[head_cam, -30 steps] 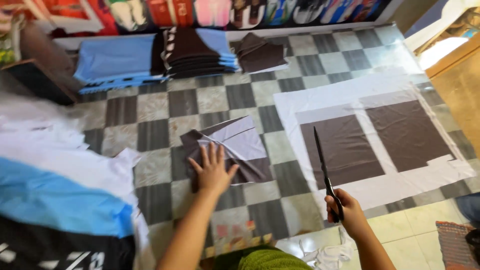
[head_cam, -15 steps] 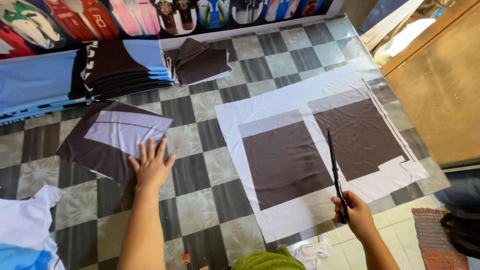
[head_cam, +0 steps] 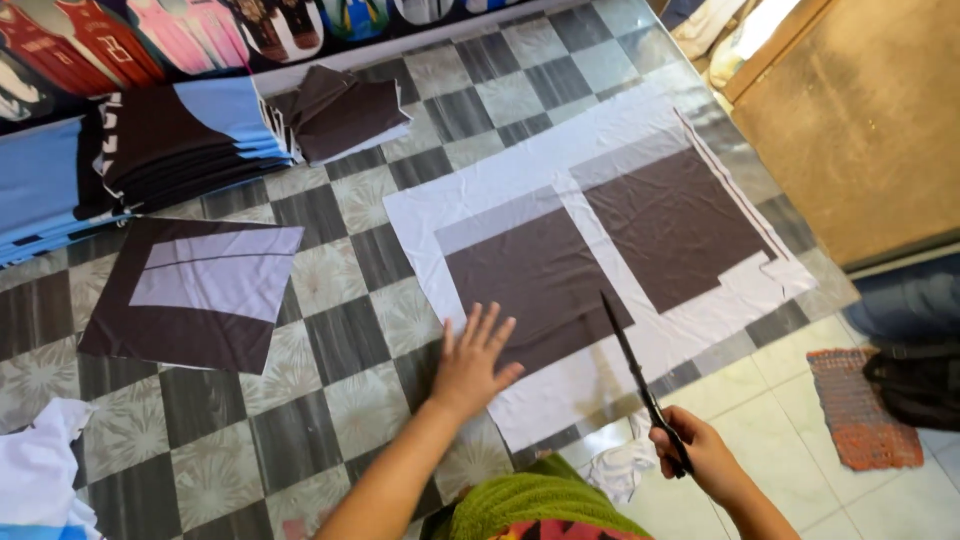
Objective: The person lays out a large white fabric with brown patterned sections on a tiled floor. Using large scissors, they cut along the marked lines to separate the patterned pieces from the surrounding white fabric. The cut pieces are set aside as the person continues cutting the remaining sections.
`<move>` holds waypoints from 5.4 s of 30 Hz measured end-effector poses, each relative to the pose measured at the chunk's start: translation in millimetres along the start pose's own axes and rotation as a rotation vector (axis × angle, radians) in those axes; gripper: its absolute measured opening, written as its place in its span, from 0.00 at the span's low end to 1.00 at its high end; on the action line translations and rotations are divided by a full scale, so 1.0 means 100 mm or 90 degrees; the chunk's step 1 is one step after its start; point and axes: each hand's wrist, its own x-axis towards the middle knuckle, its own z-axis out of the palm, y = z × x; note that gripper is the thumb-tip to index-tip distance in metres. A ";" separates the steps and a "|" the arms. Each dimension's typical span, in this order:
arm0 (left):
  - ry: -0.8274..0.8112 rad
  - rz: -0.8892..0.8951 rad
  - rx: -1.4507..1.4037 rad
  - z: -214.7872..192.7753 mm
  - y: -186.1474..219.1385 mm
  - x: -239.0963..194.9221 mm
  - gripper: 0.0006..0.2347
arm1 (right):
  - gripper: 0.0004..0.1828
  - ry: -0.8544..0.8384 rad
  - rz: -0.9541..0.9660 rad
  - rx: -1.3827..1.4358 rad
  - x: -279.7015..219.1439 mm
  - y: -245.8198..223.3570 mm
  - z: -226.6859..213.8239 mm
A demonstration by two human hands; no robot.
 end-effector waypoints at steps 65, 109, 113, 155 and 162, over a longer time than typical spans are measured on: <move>0.371 0.225 -0.018 0.72 1.32 0.18 0.04 | 0.19 -0.120 0.077 0.029 -0.33 0.33 -0.20; 0.398 0.270 -0.066 0.67 1.32 0.16 0.01 | 0.19 -0.164 0.054 0.067 0.14 -0.15 -0.03; 0.403 0.278 -0.047 0.64 1.32 0.15 0.00 | 0.20 -0.181 0.045 0.061 0.21 -0.35 0.04; 0.279 0.286 -0.021 0.77 1.29 0.19 0.03 | 0.26 -0.216 0.082 0.012 0.44 -0.80 0.00; 0.312 0.294 -0.035 0.83 1.28 0.21 0.04 | 0.28 -0.196 0.069 0.018 0.46 -0.83 0.09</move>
